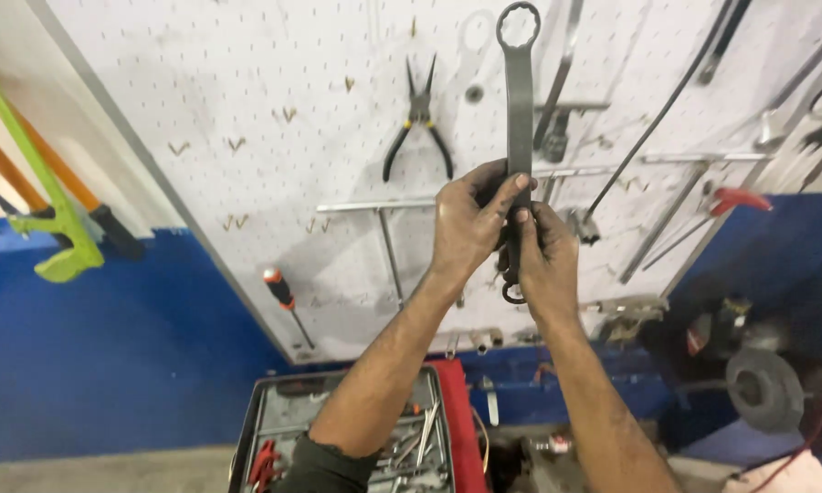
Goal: The person organizes various hand tools from a red metal tray onto a white pegboard wall. They pick up wrenches, screwdrivers, pliers, and other implements, arranging them by type and size on the hooks.
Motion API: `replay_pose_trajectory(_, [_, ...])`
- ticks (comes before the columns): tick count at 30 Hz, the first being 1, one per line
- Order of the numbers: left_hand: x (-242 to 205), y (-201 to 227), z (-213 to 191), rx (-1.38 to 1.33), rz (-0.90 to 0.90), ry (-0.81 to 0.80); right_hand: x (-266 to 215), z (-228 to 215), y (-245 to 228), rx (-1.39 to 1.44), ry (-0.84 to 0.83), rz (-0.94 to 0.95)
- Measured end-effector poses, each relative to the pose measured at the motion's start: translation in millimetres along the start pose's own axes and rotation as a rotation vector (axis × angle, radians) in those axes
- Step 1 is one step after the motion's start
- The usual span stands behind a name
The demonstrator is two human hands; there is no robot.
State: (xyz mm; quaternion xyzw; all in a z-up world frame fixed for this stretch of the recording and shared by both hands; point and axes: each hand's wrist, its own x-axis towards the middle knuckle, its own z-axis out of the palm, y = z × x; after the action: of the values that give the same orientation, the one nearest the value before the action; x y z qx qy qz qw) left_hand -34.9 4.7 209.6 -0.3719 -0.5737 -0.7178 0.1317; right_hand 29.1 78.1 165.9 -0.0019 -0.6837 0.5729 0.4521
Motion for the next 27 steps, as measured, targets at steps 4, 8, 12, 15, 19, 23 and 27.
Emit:
replay_pose_trajectory(4, [27, 11, 11, -0.009, 0.066, 0.012, 32, -7, -5, -0.011, 0.008, -0.050])
replay_pose_trajectory(8, [53, 10, 14, 0.055, 0.157, 0.049, 60, -9, -3, -0.042, 0.022, -0.104])
replay_pose_trajectory(12, [75, 15, 17, 0.149, 0.105, 0.037, 70, 6, -24, 0.115, 0.050, -0.013])
replay_pose_trajectory(15, [87, -22, 16, 0.264, 0.074, 0.029, 72, 8, -19, 0.012, 0.051, -0.066])
replay_pose_trajectory(19, [89, -47, 4, 0.295, 0.104, 0.020, 69, 1, 2, -0.187, 0.005, -0.101])
replay_pose_trajectory(23, [96, -53, 2, 0.360, 0.065, 0.044, 71, -1, 26, -0.162, 0.023, -0.067])
replay_pose_trajectory(27, [96, -55, 2, 0.376, 0.040, 0.047, 68, -1, 32, -0.111, 0.031, -0.061])
